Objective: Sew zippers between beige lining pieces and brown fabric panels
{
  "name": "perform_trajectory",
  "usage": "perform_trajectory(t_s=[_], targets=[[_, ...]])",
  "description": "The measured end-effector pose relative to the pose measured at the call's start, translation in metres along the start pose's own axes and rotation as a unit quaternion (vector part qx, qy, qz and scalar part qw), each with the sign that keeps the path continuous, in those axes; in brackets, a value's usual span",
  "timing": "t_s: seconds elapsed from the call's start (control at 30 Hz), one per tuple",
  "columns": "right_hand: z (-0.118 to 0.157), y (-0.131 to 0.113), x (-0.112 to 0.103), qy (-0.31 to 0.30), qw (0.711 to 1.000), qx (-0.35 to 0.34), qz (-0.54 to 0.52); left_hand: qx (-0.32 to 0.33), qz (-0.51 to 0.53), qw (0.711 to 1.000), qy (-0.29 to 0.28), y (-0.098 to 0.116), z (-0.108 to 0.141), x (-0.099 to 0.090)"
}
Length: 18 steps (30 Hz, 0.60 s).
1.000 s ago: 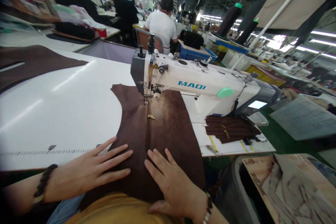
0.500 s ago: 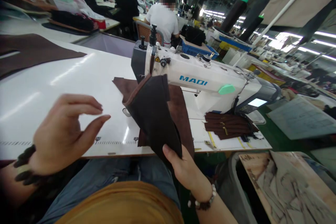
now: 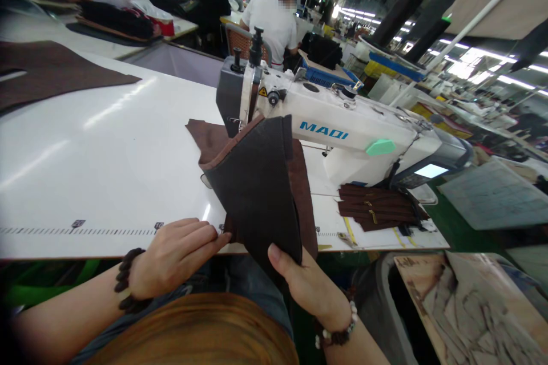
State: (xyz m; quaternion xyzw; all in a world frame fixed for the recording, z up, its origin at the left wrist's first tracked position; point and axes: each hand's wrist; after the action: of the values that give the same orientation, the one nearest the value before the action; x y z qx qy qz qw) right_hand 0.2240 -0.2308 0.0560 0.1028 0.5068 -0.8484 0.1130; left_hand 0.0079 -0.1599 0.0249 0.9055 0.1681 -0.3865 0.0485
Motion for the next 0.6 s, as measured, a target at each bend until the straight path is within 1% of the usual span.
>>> perform_trajectory(t_s=[0.07,0.13,0.23,0.33,0.4,0.5,0.57,0.6], targets=[[0.0,0.002,-0.004,0.011,1.0,0.012,0.026,-0.003,0.006,1.0,0.003,0.0,0.0,-0.001],[0.001,0.004,-0.007,0.005,0.998,0.004,0.061,-0.003,0.009,1.0,0.003,0.0,0.0,-0.001],[-0.001,0.004,-0.013,-0.033,0.993,-0.022,0.111,-0.008,0.024,1.0,-0.008,0.0,0.001,-0.001],[-0.005,-0.002,-0.017,-0.09,0.976,-0.064,0.187,-0.044,0.07,0.996,-0.025,0.0,0.005,0.003],[-0.008,-0.01,-0.017,-0.133,0.951,-0.118,0.252,-0.056,0.097,0.993,-0.046,0.003,0.009,0.009],[-0.015,-0.026,-0.011,-0.186,0.892,-0.216,0.349,-0.053,0.101,0.989,-0.093,0.008,0.016,0.016],[-0.017,-0.036,-0.005,-0.217,0.856,-0.256,0.392,-0.061,0.113,0.981,-0.142,0.006,0.02,0.01],[-0.018,-0.039,-0.003,-0.235,0.843,-0.262,0.407,-0.068,0.136,0.972,-0.177,0.002,0.021,0.001]])
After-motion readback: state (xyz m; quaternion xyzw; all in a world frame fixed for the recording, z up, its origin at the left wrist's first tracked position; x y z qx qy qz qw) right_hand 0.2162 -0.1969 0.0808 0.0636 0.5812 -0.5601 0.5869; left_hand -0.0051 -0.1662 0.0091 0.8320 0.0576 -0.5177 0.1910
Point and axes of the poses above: each hand's wrist, its own z-axis away from the middle knuckle, its own x-axis out of the palm, y = z × x, and after that the axes turned 5 degrees about x, right-handed
